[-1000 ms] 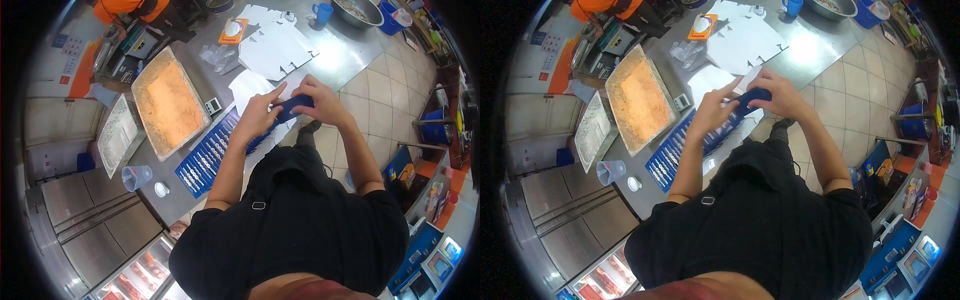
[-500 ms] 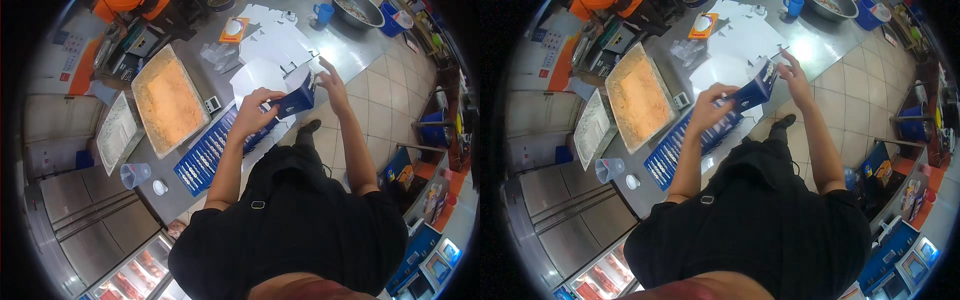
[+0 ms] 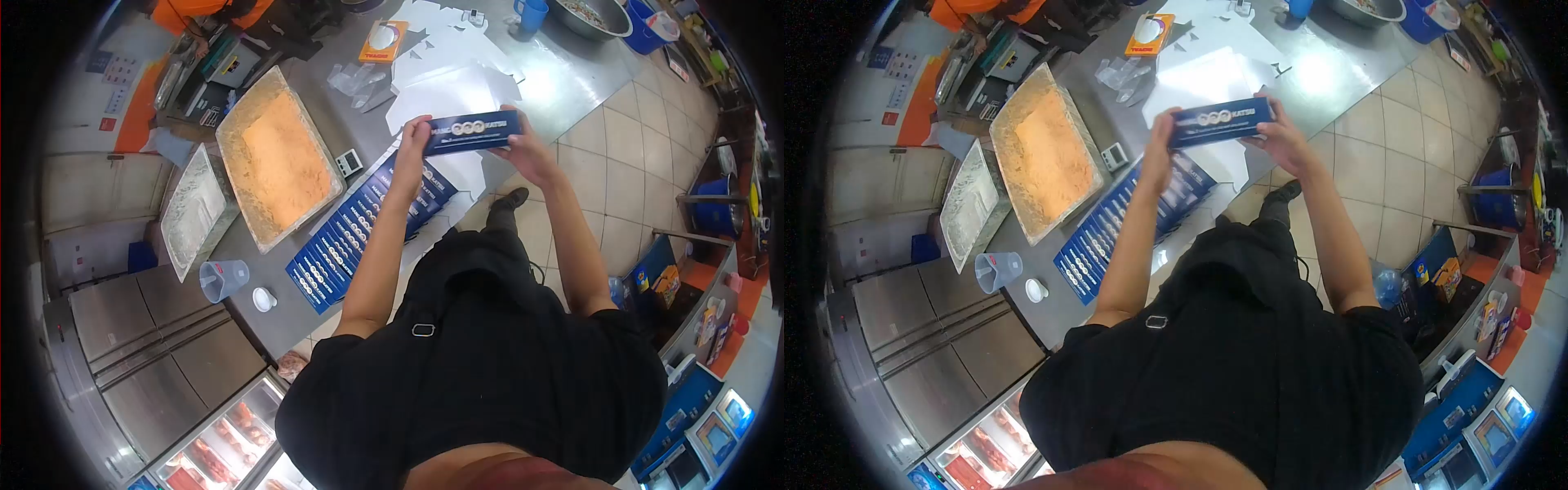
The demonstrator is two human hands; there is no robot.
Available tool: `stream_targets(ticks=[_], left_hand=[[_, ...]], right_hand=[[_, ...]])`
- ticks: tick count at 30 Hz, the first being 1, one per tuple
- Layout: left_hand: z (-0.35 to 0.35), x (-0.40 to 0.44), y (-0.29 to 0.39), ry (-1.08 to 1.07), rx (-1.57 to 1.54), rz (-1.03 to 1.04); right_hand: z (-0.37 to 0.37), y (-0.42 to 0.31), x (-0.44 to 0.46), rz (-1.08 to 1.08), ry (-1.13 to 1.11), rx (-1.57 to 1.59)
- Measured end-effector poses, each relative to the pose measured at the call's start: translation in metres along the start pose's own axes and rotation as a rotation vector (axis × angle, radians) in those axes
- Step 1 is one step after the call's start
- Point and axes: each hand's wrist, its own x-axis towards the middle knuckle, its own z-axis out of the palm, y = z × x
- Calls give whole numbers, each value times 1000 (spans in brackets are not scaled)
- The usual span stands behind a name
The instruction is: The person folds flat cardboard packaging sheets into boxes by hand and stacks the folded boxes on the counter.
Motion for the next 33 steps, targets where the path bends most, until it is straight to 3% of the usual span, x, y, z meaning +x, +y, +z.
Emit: stream_targets(ticks=[1,3,5,8,10,11,13,14,15,16,17,19,22,27,29,30,32,33], left_hand=[[2,-1,-2,-3,1,-3],[6,-7,-3,2,410,191],[1,-4,-9,-34,398,157],[-7,6,-23,-78,423,272],[-15,18,-38,65,505,393],[-24,23,-44,65,504,398],[-49,32,-53,336,822,489],[-60,34,-63,335,822,491],[-73,36,-75,380,1019,392],[-77,33,-77,426,1216,283],[-80,29,-79,431,1220,275],[-72,16,-72,281,1302,100],[-68,14,-77,343,1355,177],[-65,10,-79,366,1414,217],[-65,12,-80,366,1420,237],[-65,12,-81,368,1421,235],[-65,13,-83,378,1450,238],[-64,12,-83,376,1451,235]], right_hand=[[-3,5,0,-1,3,1],[-6,13,0,87,76,-124],[-8,16,-1,107,97,-235],[-12,28,0,71,163,-347],[-13,44,4,1,385,-317],[-20,57,6,-3,384,-318],[-30,85,10,-8,515,-433],[-32,96,7,-30,483,-544],[-30,107,5,-29,482,-543],[-26,120,4,13,503,-468],[-23,131,2,60,521,-392],[-17,140,-1,95,523,-432],[-14,155,0,114,557,-757],[-3,166,1,141,520,-690],[-11,171,8,214,572,-982],[-17,180,8,216,569,-982],[-29,201,8,-95,672,-1437],[-23,191,4,-91,673,-1436]])
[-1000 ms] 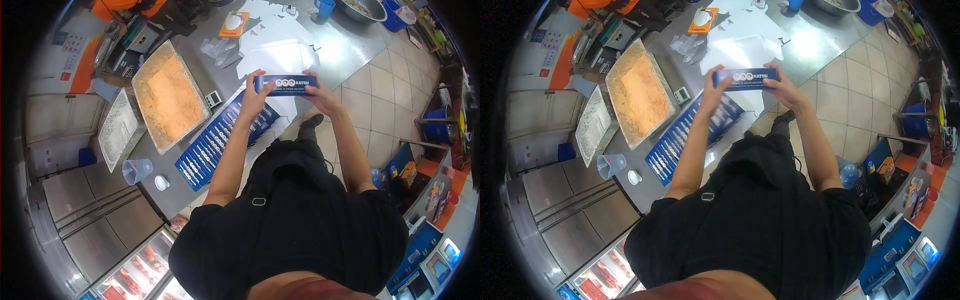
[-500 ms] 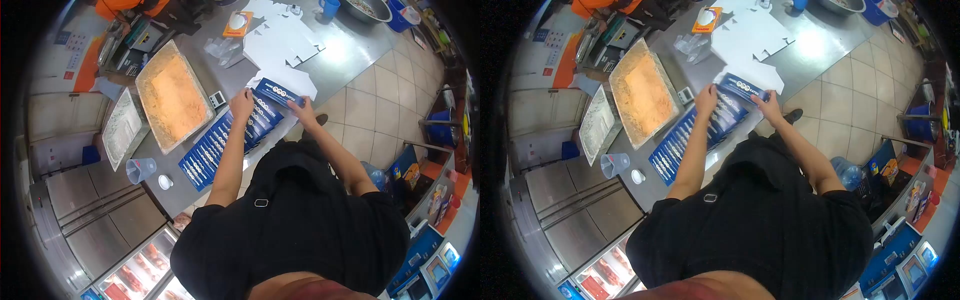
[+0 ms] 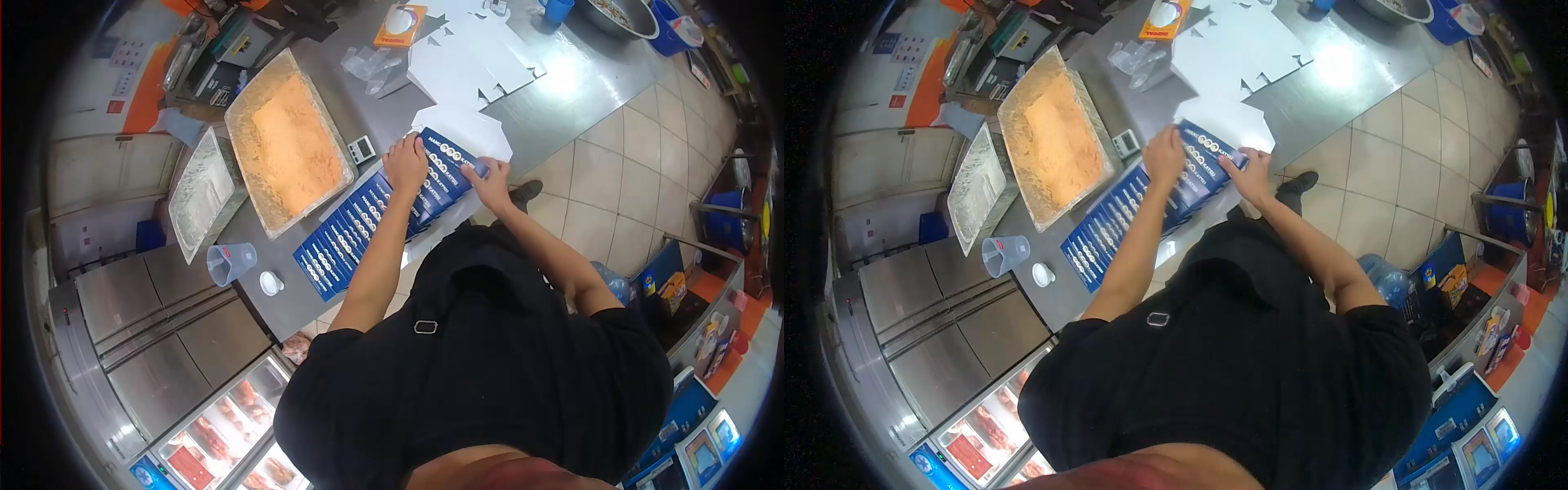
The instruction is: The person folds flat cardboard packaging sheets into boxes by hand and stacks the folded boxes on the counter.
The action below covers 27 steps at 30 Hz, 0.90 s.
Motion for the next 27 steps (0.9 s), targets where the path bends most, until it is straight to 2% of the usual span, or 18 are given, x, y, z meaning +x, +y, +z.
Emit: stream_targets(ticks=[2,3,5,8,11,18,23,27], left_hand=[[-2,1,2,-6,10,5],[-2,0,2,-8,12,1],[-2,0,2,-33,25,0],[-5,0,4,-44,4,-6],[-5,0,3,-64,-12,-13],[-9,3,6,-134,25,-46],[-13,2,4,-166,42,-15],[-9,1,3,-157,36,3]], right_hand=[[-35,-25,1,34,-161,341],[-32,-19,2,35,-165,341],[-29,2,9,8,-435,529],[-41,15,11,-112,-540,683],[-58,11,16,-109,-607,609],[-66,14,30,-133,-696,570],[-49,23,24,-186,-527,514],[-53,13,23,-98,-527,460]])
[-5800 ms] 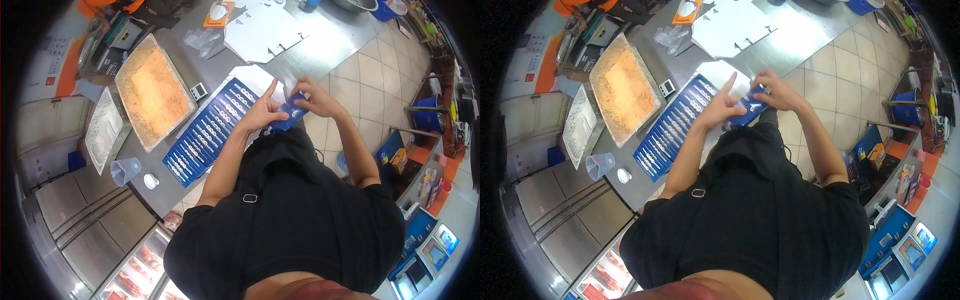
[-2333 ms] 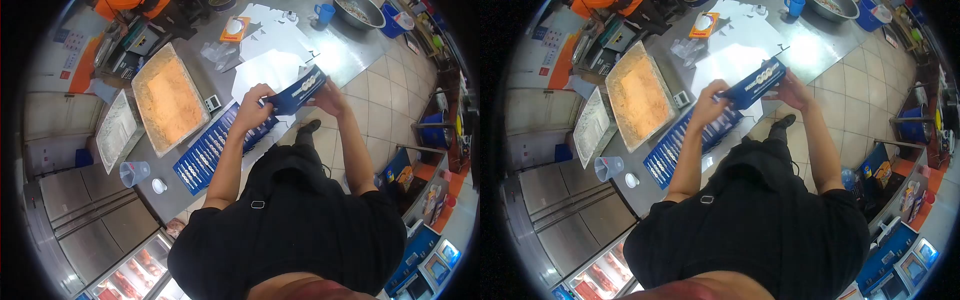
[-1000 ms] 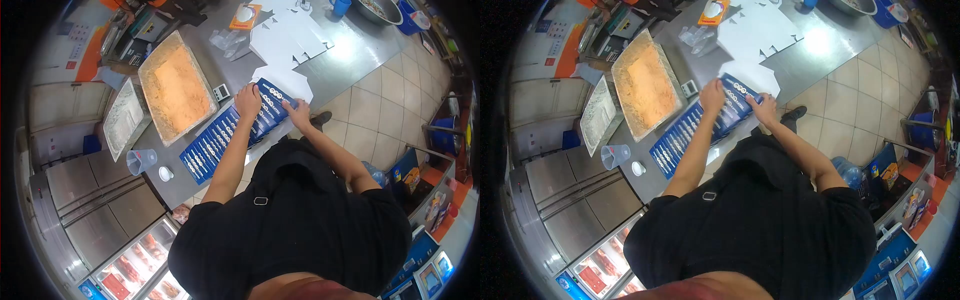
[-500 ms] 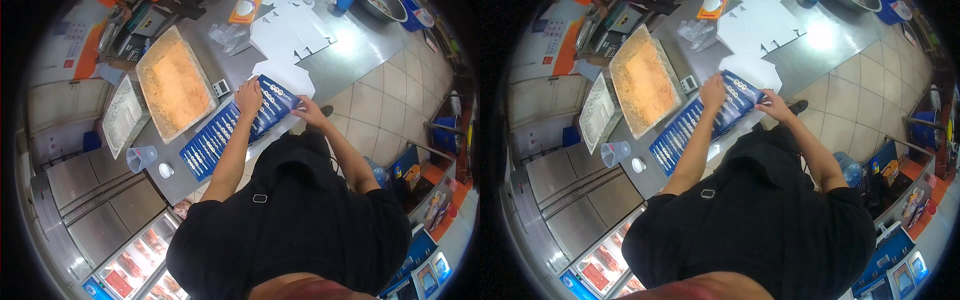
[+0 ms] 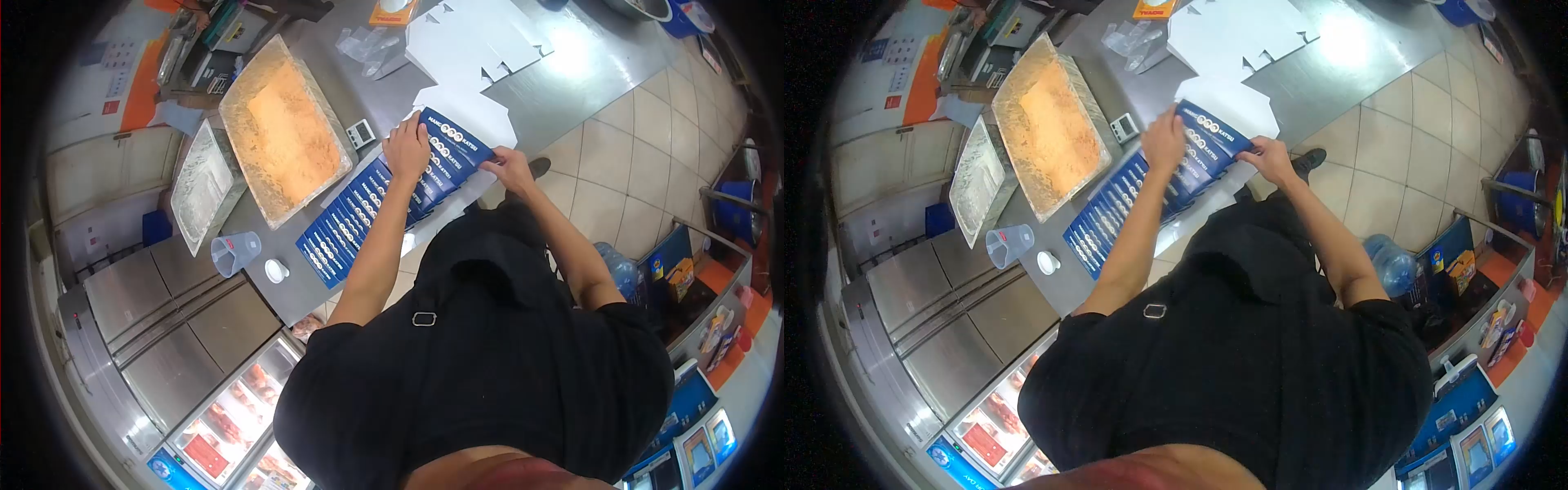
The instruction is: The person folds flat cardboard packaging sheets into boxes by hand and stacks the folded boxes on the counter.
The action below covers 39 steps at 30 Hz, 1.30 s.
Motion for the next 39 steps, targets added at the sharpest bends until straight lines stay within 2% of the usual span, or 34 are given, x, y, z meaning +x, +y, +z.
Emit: stream_targets(ticks=[3,6,8,9,11,16,19,26,31,32,34,35,37,38,39], left_hand=[[0,1,0,24,8,-4],[1,0,3,5,13,-25],[2,1,0,28,20,-1],[0,1,1,30,26,3],[-2,0,3,18,18,-6],[1,-1,-1,39,49,36],[-4,-1,1,15,84,46],[-3,-2,2,10,115,40],[-5,-1,4,3,94,20],[-6,-2,5,-7,74,11],[-2,-4,1,20,66,17],[-1,-3,0,48,57,32],[-2,-5,0,66,33,39],[-1,-5,-2,71,27,48],[-1,-6,-4,75,22,54]], right_hand=[[3,-1,1,54,2,-66],[6,-2,-4,-32,49,-69],[1,-11,-5,-15,-93,15],[-1,-8,-3,-20,-90,21],[-6,4,2,-157,-144,42],[-4,8,20,-405,-146,-262],[-4,17,32,-377,-231,-379],[7,35,42,-428,-177,-398],[12,27,37,-296,-297,-328],[9,26,38,-298,-301,-329],[-3,9,43,-140,-487,-420],[-10,9,48,-140,-483,-428],[-34,13,67,-155,-553,-216],[-49,13,84,-188,-454,-260],[-63,13,105,-193,-448,-272]])
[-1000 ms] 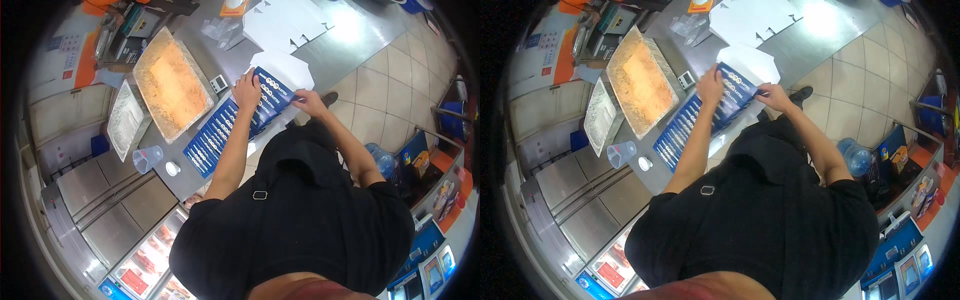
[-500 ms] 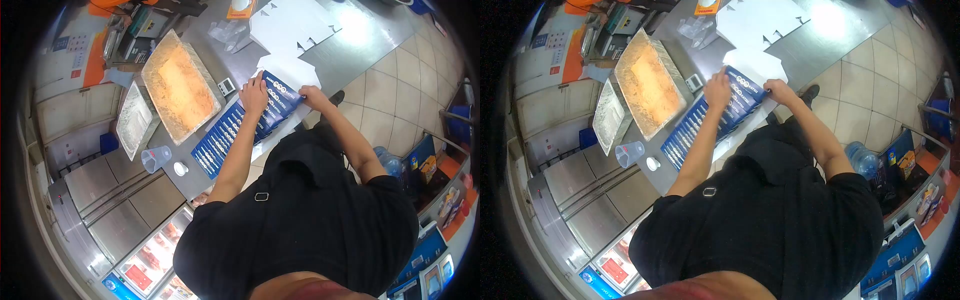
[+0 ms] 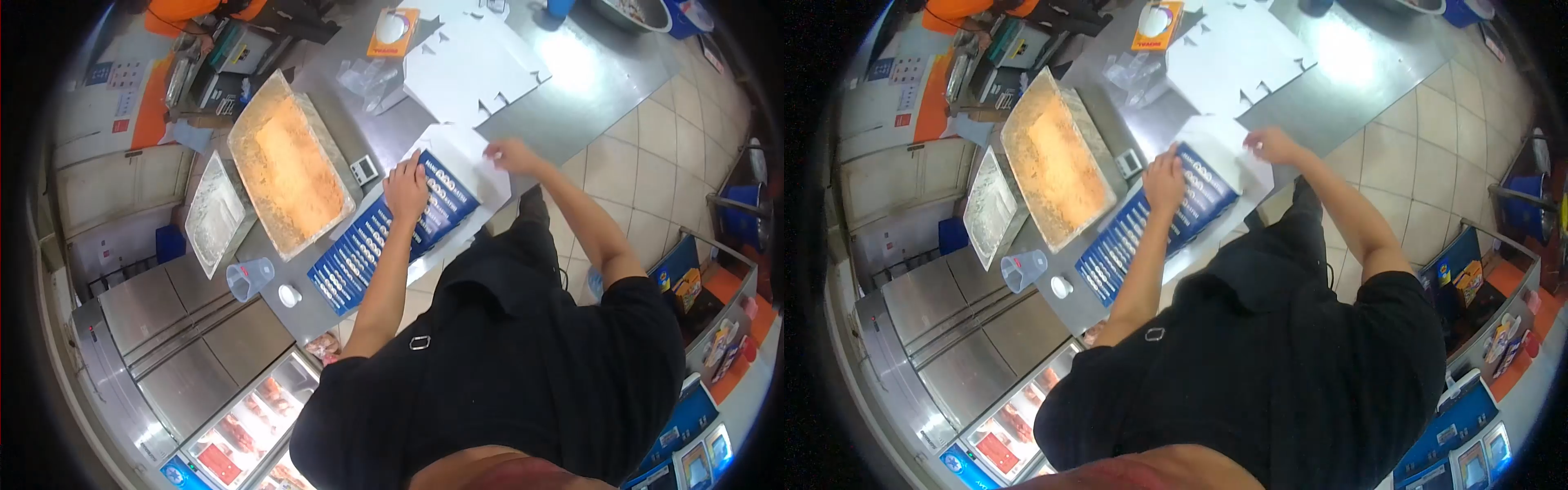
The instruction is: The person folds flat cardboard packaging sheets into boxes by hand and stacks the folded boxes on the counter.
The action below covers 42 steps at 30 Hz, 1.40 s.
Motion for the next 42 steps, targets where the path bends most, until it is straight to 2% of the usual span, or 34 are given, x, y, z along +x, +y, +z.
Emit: stream_targets(ticks=[3,5,6,8,9,11,13,15,16,18,19,20,21,22,23,24,25,26,28,29,31,32,35,37,38,40,41,42], left_hand=[[-5,-2,0,3,-77,-4],[-7,-3,1,0,-77,-10],[-9,-3,1,-18,-69,-16],[-16,-4,4,-54,-110,-65],[-20,-5,7,-49,-118,-39],[-25,-7,11,-30,-128,5],[-23,-13,10,-38,-149,-26],[-19,-20,15,-76,-186,-96],[-19,-25,17,-80,-184,-120],[-19,-24,19,-36,-202,-111],[-17,-24,18,-31,-206,-126],[-17,-27,19,-23,-202,-123],[-17,-25,22,62,-179,-104],[-17,-24,23,148,-156,-82],[-15,-24,27,151,-153,-75],[-14,-19,37,136,-475,-248],[-16,-12,47,119,-795,-421],[-21,-5,52,-25,-1000,-414],[-28,6,75,-115,-1416,-399],[-42,11,89,-113,-1419,-389],[-86,20,125,-187,-2259,-514],[-119,23,147,-123,-2184,-440],[-124,24,142,-246,-2076,-521],[-113,20,144,-102,-1862,-548],[-109,13,145,-118,-1866,-546],[-105,3,146,-66,-2205,-376],[-103,-1,142,-106,-2231,-260],[-105,-3,143,-116,-2233,-251]], right_hand=[[-73,26,50,258,585,-269],[-122,44,79,259,733,-445],[-137,51,94,246,730,-452],[-157,61,117,464,860,-574],[-163,60,123,447,852,-573],[-171,45,125,549,733,-605],[-170,38,125,589,657,-621],[-167,39,121,513,748,-742],[-164,38,118,506,725,-741],[-168,30,116,356,828,-836],[-171,36,121,348,835,-834],[-173,49,124,239,840,-828],[-177,44,124,132,846,-823],[-181,38,125,127,859,-823],[-182,31,126,87,788,-612],[-184,15,124,48,710,-407],[-182,-8,112,-144,734,-290],[-174,-41,94,-148,738,-291],[-149,-105,44,-380,767,-79],[-141,-120,24,-385,772,-86],[-124,-142,-13,-648,748,-317],[-114,-142,-28,-684,778,-389],[-90,-171,-75,-691,853,-457],[-80,-189,-96,-650,864,-426],[-75,-191,-104,-633,870,-418],[-57,-178,-110,-455,809,-46],[-51,-175,-112,-411,787,116],[-49,-182,-115,-412,796,110]])
